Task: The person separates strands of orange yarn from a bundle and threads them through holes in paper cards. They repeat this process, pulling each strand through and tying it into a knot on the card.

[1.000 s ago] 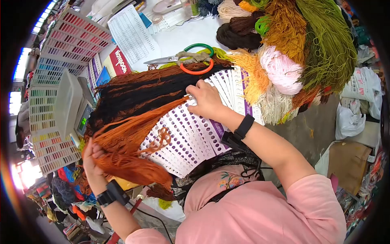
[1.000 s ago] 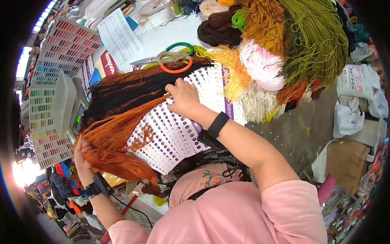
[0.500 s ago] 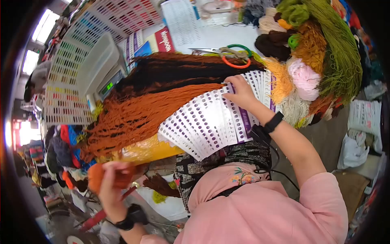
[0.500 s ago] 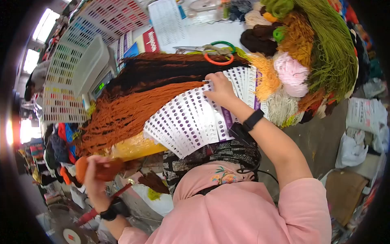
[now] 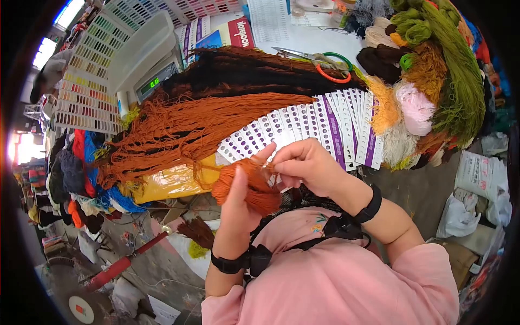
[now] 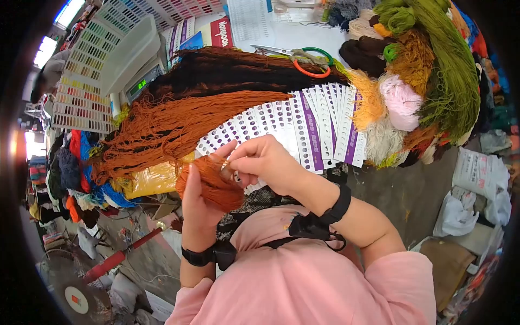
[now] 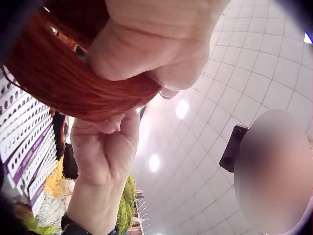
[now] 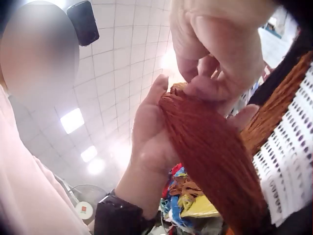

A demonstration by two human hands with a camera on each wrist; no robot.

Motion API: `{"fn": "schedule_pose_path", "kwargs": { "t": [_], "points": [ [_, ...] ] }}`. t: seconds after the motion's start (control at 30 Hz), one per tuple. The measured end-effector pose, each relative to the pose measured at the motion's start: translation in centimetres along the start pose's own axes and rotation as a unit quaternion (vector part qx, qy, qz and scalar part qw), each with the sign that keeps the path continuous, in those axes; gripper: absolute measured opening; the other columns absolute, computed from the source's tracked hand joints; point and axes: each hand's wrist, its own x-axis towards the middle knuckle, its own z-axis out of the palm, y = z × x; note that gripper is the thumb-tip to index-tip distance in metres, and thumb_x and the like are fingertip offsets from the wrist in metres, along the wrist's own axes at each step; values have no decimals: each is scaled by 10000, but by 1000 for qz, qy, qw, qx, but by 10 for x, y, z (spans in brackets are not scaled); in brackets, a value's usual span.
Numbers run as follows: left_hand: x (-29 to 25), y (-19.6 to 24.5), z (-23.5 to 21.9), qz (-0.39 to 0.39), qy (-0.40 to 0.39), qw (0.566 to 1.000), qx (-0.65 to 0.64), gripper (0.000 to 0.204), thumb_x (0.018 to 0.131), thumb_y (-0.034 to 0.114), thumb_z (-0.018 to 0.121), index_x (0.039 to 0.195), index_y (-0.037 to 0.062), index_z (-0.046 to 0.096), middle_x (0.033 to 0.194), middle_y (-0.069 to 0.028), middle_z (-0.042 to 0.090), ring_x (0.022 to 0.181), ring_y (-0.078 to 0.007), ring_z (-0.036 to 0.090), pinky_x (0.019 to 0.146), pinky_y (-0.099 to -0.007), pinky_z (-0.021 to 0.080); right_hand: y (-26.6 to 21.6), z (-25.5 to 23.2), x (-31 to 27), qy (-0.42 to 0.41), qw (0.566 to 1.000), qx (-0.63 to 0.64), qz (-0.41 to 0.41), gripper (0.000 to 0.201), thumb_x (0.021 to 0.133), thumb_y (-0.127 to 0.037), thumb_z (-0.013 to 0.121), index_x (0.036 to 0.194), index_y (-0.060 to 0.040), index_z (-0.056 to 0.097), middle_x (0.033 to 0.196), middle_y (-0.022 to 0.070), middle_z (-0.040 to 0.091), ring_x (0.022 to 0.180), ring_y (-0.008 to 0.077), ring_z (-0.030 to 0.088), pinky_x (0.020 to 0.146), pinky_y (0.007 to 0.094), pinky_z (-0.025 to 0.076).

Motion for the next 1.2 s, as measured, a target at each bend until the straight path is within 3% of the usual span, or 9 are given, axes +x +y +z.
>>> {"fn": "schedule_pose_path", "kwargs": {
  "t": [0.07, 0.2, 0.3, 0.43, 0.6, 0.7, 0.8, 0.9, 1.2],
  "points": [
    [-4, 5, 8, 20, 78, 995, -58, 528, 887, 354, 265, 1212, -62, 278, 1154, -151, 433, 1015, -205, 460, 815, -348, 392, -2, -3, -1, -2, 1000, 13, -5, 74, 729, -41, 548, 747, 19, 588, 590, 44, 554, 486, 79, 504, 437, 175, 375],
    [-2, -3, 6, -1, 106, 992, 71, 363, 852, 173, 394, 1106, -85, 413, 1020, -146, 520, 916, -196, 514, 788, -313, 411, -3, 1, -5, -23, 998, 54, 3, 65, 743, -31, 525, 744, 9, 575, 813, 98, 585, 544, 92, 533, 455, 176, 401],
    [0, -8, -4, -4, 79, 997, 2, 340, 836, 154, 417, 1078, -83, 446, 978, -132, 541, 889, -171, 523, 784, -292, 409, -7, 2, -9, -16, 997, 76, 22, 60, 753, -39, 518, 747, 2, 562, 924, 117, 568, 564, 91, 536, 471, 173, 408],
    [1, -4, -9, -18, -38, 991, -130, 365, 855, 196, 386, 1081, -84, 443, 976, -131, 544, 893, -177, 524, 791, -302, 407, -6, 0, -9, -42, 994, 88, 54, 67, 764, -57, 511, 793, -8, 547, 899, 100, 569, 544, 74, 516, 467, 165, 396],
    [-3, -5, -9, 7, 29, 997, -70, 449, 887, 305, 271, 1113, -49, 429, 1130, -157, 456, 1017, -204, 460, 842, -377, 384, 4, 6, -5, -28, 1000, 4, 8, 107, 775, -91, 514, 840, -16, 552, 739, 32, 550, 477, 37, 438, 421, 145, 312],
    [-4, 0, -6, 15, -19, 996, -88, 452, 892, 321, 269, 1138, -30, 414, 1209, -149, 390, 1072, -206, 416, 859, -393, 370, 1, -1, -4, -1, 983, 163, 81, 105, 757, -97, 547, 811, -10, 569, 611, -7, 513, 439, 17, 386, 392, 147, 257],
    [-6, -1, -3, 8, -2, 999, -31, 507, 888, 360, 229, 1171, -36, 374, 1238, -156, 358, 1087, -216, 407, 867, -399, 366, -3, 8, -5, 17, 990, 84, 112, 79, 760, -78, 547, 781, -5, 571, 557, -25, 480, 421, 10, 348, 353, 156, 222],
    [-6, -3, -3, 7, -6, 1000, 0, 513, 889, 359, 237, 1195, -37, 347, 1233, -143, 365, 1081, -213, 408, 869, -377, 362, -2, 20, -4, 2, 995, -72, 67, 69, 723, -60, 554, 746, -1, 581, 533, -14, 490, 423, 22, 384, 374, 152, 246],
    [-10, 1, -7, -4, 7, 992, -123, 439, 882, 302, 304, 1155, -29, 397, 1169, -141, 421, 998, -199, 461, 834, -338, 380, -1, 18, -4, 10, 996, 41, 81, 80, 725, -58, 537, 743, 5, 583, 678, 29, 545, 505, 51, 468, 375, 145, 257]
  ]
}}
